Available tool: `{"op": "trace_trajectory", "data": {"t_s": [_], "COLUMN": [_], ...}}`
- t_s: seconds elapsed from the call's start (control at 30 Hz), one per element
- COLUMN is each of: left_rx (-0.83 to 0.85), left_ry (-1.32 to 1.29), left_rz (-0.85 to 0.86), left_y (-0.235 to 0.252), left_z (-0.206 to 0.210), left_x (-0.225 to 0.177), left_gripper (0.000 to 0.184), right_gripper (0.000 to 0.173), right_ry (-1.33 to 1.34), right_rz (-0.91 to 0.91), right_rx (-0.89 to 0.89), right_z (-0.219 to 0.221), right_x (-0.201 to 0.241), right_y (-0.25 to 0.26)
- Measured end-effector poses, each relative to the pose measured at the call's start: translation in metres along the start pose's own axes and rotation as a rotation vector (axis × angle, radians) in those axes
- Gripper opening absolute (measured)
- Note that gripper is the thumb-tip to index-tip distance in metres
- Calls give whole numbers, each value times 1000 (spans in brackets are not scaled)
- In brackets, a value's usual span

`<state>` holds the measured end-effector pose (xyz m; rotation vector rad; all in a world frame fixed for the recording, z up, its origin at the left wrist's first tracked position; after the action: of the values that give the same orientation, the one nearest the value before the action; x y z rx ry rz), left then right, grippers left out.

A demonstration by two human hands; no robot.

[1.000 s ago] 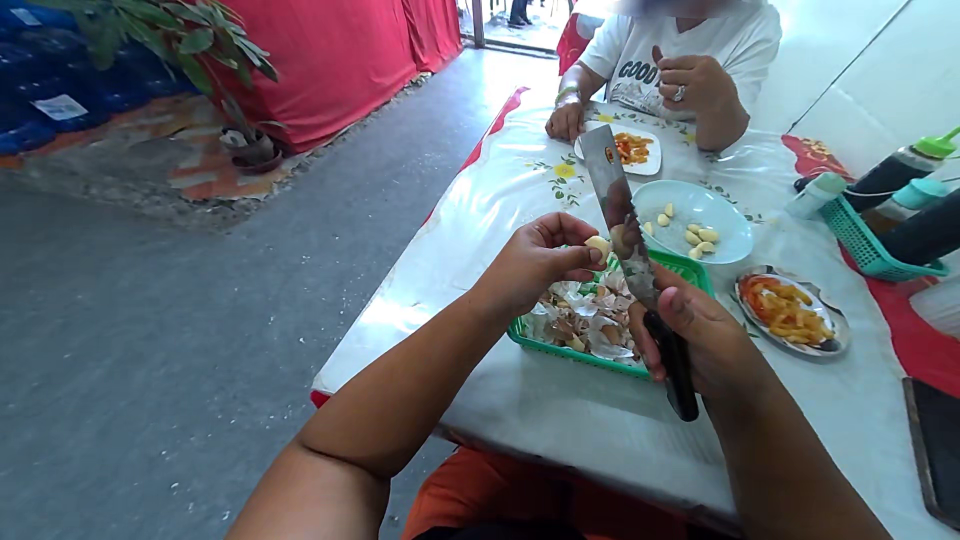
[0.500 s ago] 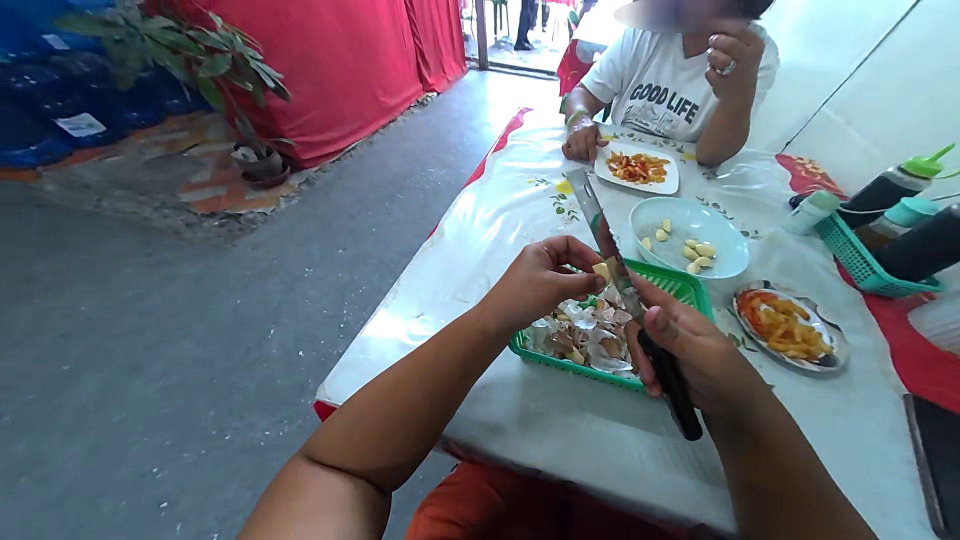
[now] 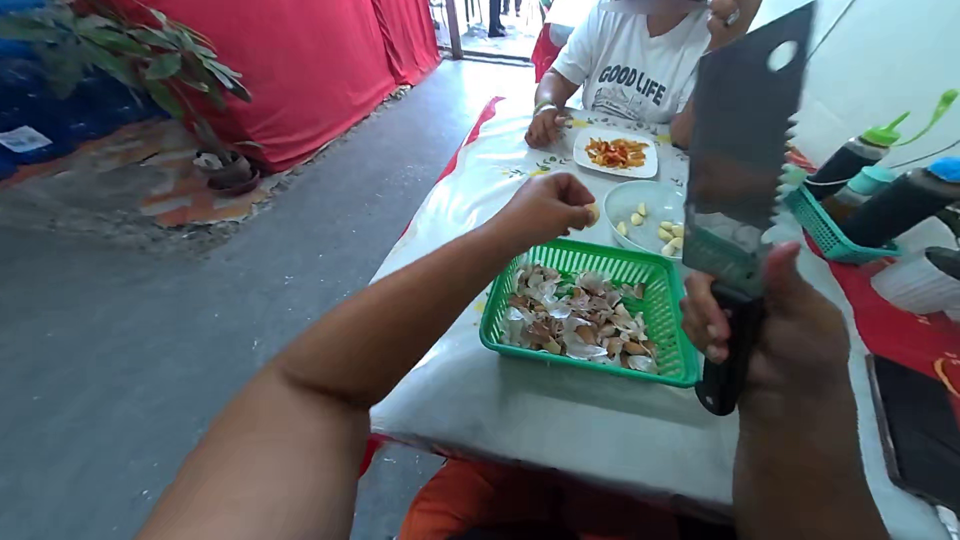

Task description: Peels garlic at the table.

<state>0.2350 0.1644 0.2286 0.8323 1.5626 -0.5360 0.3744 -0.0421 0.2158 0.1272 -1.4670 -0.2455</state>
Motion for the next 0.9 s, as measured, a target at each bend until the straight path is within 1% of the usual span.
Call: {"op": "trace_trajectory", "data": {"t_s": [0.1, 0.17, 0.27, 0.33, 0.4, 0.43, 0.5, 0.57, 0.6, 0.67, 0.73, 0.77, 0.83, 0.9], "left_rx": [90, 149, 243, 297, 294, 281, 261, 289, 332, 472, 632, 698, 783, 767], "left_ry": [258, 442, 649, 700, 685, 656, 618, 624, 625, 585, 531, 544, 706, 898], "left_rz": [-47, -66, -53, -22, 12, 39, 74, 43, 11, -27, 4, 33, 38, 13], "left_y": [61, 92, 116, 117, 108, 100, 74, 40, 23, -7, -29, -38, -47, -47], "left_z": [24, 44, 71, 77, 71, 65, 49, 35, 31, 32, 37, 40, 42, 33], "left_x": [5, 7, 9, 5, -4, -8, -18, -24, -22, -9, 10, 19, 29, 27], "left_gripper": [24, 23, 24, 30, 35, 35, 30, 21, 17, 12, 12, 13, 14, 9], "right_gripper": [67, 67, 67, 66, 65, 64, 63, 62, 61, 57, 58, 59, 61, 61], "right_ry": [82, 120, 152, 178, 189, 192, 198, 221, 228, 197, 152, 150, 165, 169], "right_rz": [-40, -62, -74, -60, -33, -16, 17, 37, 38, 33, 49, 66, 94, 98], "right_rx": [-4, -14, -10, -12, -24, -35, -30, -13, -1, 33, 48, 50, 53, 63], "right_z": [-11, -17, -22, -22, -20, -18, -14, -11, -10, -9, -7, -5, -4, -5], "right_x": [5, 5, 4, 2, 0, -1, -3, -5, -7, -9, -11, -13, -15, -15], "right_y": [-2, -2, -1, 1, 2, 3, 3, 5, 6, 8, 12, 12, 13, 13]}}
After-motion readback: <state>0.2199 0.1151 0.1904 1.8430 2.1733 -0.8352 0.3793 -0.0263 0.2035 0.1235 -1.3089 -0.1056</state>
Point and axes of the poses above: each hand's wrist, its own y-axis towards the middle knuckle, its own z-axis out of the palm, x = y × z, the point moved 4 cm from there along y, towards the middle knuckle, and after that the axes turned 13 degrees about -y, right-handed, at the moved point
